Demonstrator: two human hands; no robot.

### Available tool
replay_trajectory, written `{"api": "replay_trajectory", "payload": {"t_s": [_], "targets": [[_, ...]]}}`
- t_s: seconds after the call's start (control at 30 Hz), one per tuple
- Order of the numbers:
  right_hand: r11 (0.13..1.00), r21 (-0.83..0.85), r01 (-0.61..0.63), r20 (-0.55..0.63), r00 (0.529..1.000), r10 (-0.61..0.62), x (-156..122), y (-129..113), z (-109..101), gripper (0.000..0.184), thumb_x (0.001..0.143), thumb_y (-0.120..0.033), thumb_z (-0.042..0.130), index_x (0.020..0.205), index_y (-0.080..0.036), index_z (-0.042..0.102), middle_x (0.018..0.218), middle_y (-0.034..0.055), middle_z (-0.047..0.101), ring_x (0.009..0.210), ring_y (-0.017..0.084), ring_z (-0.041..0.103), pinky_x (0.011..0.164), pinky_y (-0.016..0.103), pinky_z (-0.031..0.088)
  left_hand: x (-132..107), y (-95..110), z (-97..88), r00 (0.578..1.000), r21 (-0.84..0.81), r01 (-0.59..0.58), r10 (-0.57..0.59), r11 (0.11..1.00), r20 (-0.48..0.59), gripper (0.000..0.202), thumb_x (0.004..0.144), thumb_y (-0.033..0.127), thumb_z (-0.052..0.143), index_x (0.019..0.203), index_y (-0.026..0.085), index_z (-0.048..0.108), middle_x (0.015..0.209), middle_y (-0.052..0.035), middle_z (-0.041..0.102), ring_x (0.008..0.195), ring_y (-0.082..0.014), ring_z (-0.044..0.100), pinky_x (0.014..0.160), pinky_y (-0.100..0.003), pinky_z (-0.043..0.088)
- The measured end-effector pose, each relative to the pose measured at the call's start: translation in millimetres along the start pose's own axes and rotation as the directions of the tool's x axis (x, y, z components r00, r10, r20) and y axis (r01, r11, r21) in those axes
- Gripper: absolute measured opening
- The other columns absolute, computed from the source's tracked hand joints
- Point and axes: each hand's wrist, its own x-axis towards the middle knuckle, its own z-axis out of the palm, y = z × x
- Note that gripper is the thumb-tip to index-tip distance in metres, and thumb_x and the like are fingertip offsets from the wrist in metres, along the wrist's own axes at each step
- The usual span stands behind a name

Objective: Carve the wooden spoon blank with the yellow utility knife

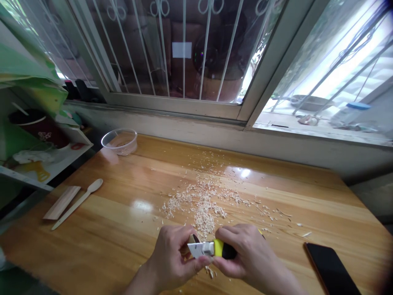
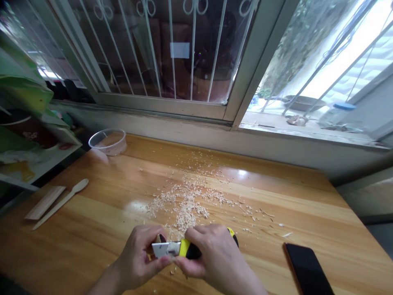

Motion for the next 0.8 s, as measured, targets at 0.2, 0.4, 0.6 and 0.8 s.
{"api": "replay_trajectory", "payload": {"t_s": [0.2,0.4,0.6,0.8], "targets": [[0.999,-0.033,-0.023,-0.066,0.998,0.021,-3.0,0.3,7.4,0.042,0.083,-0.058,0.046,0.064,-0.021,0.049,0.053,-0.0019,0.052,0.046,0.012,0.047,0.047,0.026,0.024,2.4,1.2,1.2,0.998,0.035,-0.028,0.03,0.999,-0.054,0.037,0.077,0.045,0.056,0.054,0.019,0.042,0.046,0.0064,0.033,0.041,-0.0077,0.035,0.043,-0.021,0.022],[0.991,0.067,-0.112,-0.073,0.99,0.117,-0.4,9.2,8.9,0.038,0.085,-0.053,0.046,0.065,-0.021,0.048,0.054,-0.0024,0.05,0.045,0.011,0.043,0.045,0.024,0.025,4.2,2.0,9.4,0.993,-0.02,-0.086,0.084,0.996,-0.082,0.041,0.08,0.049,0.053,0.054,0.017,0.047,0.046,0.0056,0.035,0.041,-0.008,0.036,0.043,-0.022,0.024],[0.923,0.195,-0.333,0.032,0.942,0.333,-3.7,21.6,10.9,0.041,0.089,-0.054,0.038,0.066,-0.022,0.047,0.053,-0.0028,0.049,0.047,0.012,0.044,0.045,0.022,0.027,0.1,-0.7,3.9,0.999,-0.245,-0.003,-0.011,0.969,-0.054,0.039,0.082,0.055,0.051,0.083,0.017,0.062,0.072,-0.0036,0.061,0.065,-0.0145,0.058,0.06,-0.023,0.045],[0.835,0.337,-0.435,0.072,0.896,0.438,-7.9,29.4,19.4,0.042,0.088,-0.057,0.036,0.072,-0.021,0.05,0.056,-0.0031,0.049,0.052,0.013,0.047,0.049,0.022,0.031,-0.8,-14.3,8.0,0.979,-0.446,0.186,-0.206,0.875,0.005,0.026,0.094,0.036,0.04,0.109,0.022,0.056,0.094,-0.0049,0.062,0.087,-0.0155,0.06,0.08,-0.027,0.048]]}}
